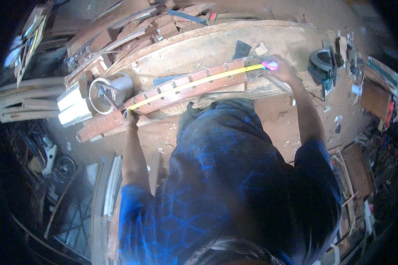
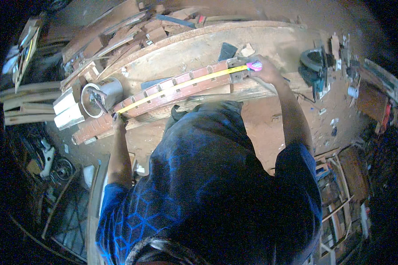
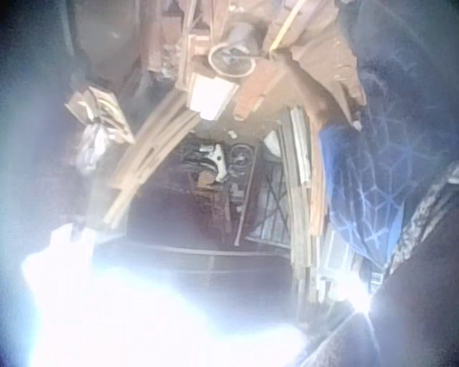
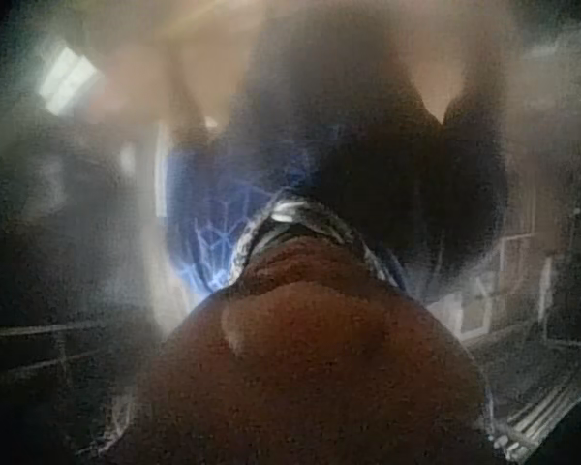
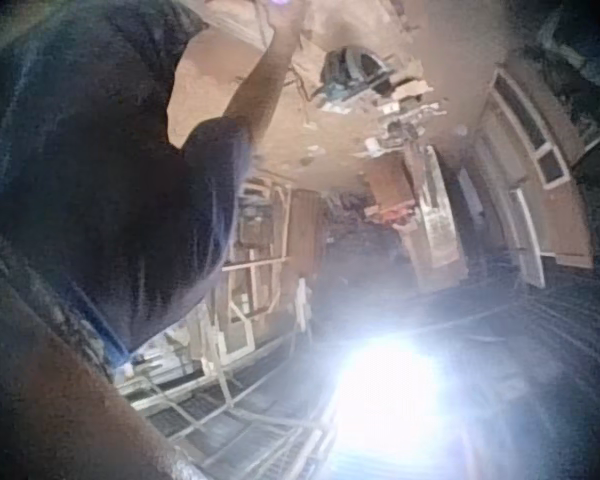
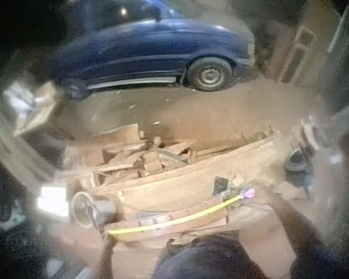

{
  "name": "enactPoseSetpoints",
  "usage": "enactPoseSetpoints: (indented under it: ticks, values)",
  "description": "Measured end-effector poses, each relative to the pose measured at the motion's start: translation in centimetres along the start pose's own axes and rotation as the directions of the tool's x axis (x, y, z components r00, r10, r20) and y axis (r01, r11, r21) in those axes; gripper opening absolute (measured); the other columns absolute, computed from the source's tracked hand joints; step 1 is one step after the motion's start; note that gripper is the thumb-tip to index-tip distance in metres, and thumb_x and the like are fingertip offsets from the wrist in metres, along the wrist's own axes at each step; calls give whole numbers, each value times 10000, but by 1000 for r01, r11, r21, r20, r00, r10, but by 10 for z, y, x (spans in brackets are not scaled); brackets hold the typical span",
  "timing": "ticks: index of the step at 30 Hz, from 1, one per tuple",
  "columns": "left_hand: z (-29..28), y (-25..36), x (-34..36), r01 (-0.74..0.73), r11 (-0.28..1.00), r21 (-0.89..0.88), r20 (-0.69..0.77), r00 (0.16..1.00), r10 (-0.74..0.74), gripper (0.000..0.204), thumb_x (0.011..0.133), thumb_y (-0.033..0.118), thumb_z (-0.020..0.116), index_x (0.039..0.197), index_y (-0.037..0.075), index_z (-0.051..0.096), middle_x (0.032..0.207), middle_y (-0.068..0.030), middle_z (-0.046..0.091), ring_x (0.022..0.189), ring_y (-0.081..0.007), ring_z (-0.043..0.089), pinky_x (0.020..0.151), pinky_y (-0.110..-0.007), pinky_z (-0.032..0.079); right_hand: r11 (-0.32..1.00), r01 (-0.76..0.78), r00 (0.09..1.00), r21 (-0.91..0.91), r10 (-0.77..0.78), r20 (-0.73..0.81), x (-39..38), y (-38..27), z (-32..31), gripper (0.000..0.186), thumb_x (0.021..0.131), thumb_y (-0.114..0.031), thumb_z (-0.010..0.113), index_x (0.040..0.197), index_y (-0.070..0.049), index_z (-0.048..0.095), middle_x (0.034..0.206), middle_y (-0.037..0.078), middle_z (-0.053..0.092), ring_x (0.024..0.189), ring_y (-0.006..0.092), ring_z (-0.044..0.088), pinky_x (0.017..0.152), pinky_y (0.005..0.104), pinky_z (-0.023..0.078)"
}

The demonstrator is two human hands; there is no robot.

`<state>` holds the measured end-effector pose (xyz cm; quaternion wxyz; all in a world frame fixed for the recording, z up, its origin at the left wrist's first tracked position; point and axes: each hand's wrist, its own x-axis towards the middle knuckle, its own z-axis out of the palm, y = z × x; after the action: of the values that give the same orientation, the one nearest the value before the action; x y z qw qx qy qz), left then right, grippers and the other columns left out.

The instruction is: The person uses a hammer and chisel to carve notches into a long wooden plank, then measures and marks the plank with a tape measure. They use a circular saw to cut the plank into smaller sections, flipping the wood over to cut from different sides.

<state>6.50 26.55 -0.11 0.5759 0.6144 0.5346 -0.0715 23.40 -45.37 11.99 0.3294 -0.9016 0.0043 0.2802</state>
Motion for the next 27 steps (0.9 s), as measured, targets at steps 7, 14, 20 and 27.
enactPoseSetpoints:
  ticks: [7,14,20,27]
  values:
    - [-14,-5,28,96,984,-149,130,989,-76,158,1056,188,543,941,89,589,745,-1,581,574,-135,543,541,-289,485,998,-7,1000,-56,6,-13,-3,15,5,649,751,-341,857,1284,-82,594,1199,182,673,1131,340,647,968,422,504]
    - [-52,-21,79,107,959,-262,391,920,4,158,1046,186,536,1077,35,570,915,-49,617,786,-159,594,698,-315,538,999,48,998,-8,-48,-43,-17,-12,4,644,742,-355,869,1263,-86,603,1172,160,691,1122,329,656,963,426,515]
    - [28,-21,20,-351,923,-160,55,930,363,238,1050,203,564,1128,-17,614,968,-80,615,879,-179,632,711,-327,576,986,149,989,72,-148,-23,-29,10,55,778,706,-423,886,1347,-114,571,1180,197,691,1116,389,663,975,485,523]
    - [168,6,-157,-207,917,-341,74,967,246,272,978,135,659,1210,-4,634,1075,-79,679,903,-153,653,804,-316,549,995,-3,993,95,-8,118,-63,-40,57,769,741,-412,876,1358,-75,564,1287,201,661,1193,325,641,1008,425,510]
